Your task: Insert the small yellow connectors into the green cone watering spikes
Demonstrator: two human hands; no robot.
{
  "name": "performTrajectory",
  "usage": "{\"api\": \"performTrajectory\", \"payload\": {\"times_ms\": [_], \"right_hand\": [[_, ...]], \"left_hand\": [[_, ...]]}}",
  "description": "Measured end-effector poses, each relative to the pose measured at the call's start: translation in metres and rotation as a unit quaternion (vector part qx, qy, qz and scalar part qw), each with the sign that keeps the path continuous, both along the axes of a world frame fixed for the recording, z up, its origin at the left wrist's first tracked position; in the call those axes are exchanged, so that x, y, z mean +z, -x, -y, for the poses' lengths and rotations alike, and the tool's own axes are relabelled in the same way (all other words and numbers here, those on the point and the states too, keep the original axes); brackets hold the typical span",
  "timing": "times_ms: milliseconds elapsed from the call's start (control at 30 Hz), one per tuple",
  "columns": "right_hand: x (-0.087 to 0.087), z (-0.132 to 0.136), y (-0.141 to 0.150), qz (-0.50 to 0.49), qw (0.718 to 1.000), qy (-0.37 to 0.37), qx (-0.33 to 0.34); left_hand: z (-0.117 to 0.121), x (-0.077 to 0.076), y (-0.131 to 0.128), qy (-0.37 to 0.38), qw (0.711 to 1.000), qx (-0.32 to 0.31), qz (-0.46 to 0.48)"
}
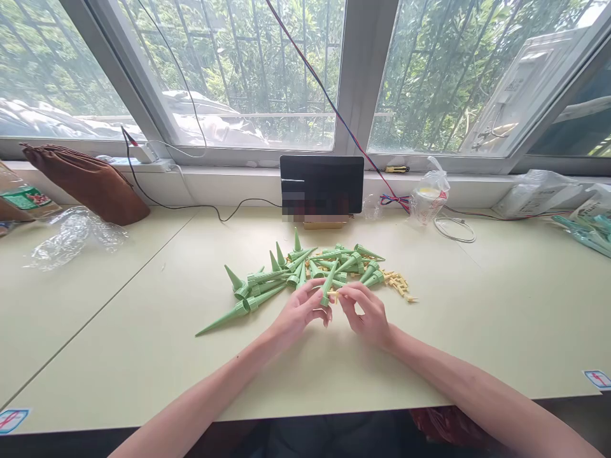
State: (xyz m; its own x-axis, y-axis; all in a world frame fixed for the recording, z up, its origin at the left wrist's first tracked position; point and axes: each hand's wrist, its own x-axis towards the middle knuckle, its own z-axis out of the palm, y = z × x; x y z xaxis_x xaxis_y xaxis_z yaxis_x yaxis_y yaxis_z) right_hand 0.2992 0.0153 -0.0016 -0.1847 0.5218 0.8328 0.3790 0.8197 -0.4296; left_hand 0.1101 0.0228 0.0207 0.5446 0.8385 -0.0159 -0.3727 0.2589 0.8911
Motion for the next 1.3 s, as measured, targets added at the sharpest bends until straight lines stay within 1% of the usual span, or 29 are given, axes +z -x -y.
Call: {"api": "performTrajectory", "payload": {"times_ms": [133,300,433,633,800,933,1100,1300], "right_hand": [[-0.0010,-0.0007,0.0002,0.002,1.000,0.000,-0.003],[-0.0019,-0.0005,0.0000,0.002,1.000,0.005,0.002],[-0.0029,-0.0004,-0.0005,0.006,1.000,0.011,0.005],[-0.0017,-0.0002,0.0001,0.007,1.000,0.024,0.007],[-0.0005,-0.0011,0.0001,0.010,0.998,0.058,0.005],[-0.0028,-0.0030,-0.0015,0.026,0.996,0.079,0.014],[-0.0045,-0.0044,-0.0024,0.027,0.996,0.085,0.025],[-0.0055,-0.0050,-0.0021,0.040,0.996,0.082,0.011]], "left_hand": [[0.0010,0.0042,-0.0007,-0.014,1.000,0.010,-0.019],[0.0025,0.0077,-0.0017,-0.055,0.996,0.036,-0.067],[0.0034,0.0065,-0.0026,-0.086,0.989,0.060,-0.102],[0.0036,0.0056,-0.0027,-0.118,0.983,0.071,-0.125],[0.0033,0.0049,-0.0028,-0.127,0.980,0.082,-0.130],[0.0034,0.0028,-0.0019,-0.149,0.973,0.088,-0.155],[0.0042,0.0022,-0.0005,-0.178,0.964,0.088,-0.175],[0.0056,0.0030,0.0002,-0.195,0.955,0.096,-0.203]]}}
